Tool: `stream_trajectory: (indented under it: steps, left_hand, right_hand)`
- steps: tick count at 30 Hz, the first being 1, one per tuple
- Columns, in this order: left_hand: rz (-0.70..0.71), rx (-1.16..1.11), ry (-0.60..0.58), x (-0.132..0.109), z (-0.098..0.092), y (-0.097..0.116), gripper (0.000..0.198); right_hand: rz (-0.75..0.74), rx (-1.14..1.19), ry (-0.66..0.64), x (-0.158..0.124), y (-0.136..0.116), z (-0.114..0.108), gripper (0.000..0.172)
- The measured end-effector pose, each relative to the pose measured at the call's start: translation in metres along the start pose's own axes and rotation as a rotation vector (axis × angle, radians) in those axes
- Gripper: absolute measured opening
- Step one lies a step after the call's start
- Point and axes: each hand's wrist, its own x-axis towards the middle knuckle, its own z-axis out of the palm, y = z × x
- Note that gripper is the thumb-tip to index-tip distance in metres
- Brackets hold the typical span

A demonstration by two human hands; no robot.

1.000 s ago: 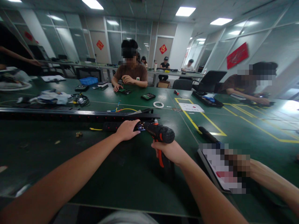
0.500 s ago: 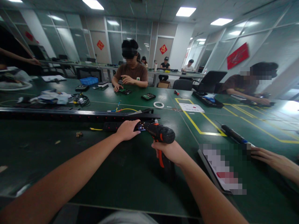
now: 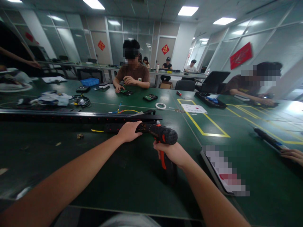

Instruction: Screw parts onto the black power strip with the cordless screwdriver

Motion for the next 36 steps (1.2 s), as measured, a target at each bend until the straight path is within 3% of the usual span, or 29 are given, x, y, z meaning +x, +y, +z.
stream_trajectory:
  steps: [7, 15, 36]
  left_hand:
    - [0.006, 0.008, 0.006, -0.0005, 0.0004, 0.0004, 0.066]
    - [0.010, 0.003, -0.011, 0.0004, -0.0005, -0.0002, 0.065]
    - [0.012, 0.013, 0.003, 0.0022, 0.0069, -0.0047, 0.066]
  right_hand:
    - [0.011, 0.018, 0.020, 0.0003, 0.0026, -0.0001, 0.033]
    - [-0.031, -0.018, -0.008, 0.0000, 0.0031, -0.0007, 0.022]
    - [-0.037, -0.040, -0.007, 0.0031, 0.0068, -0.0031, 0.023]
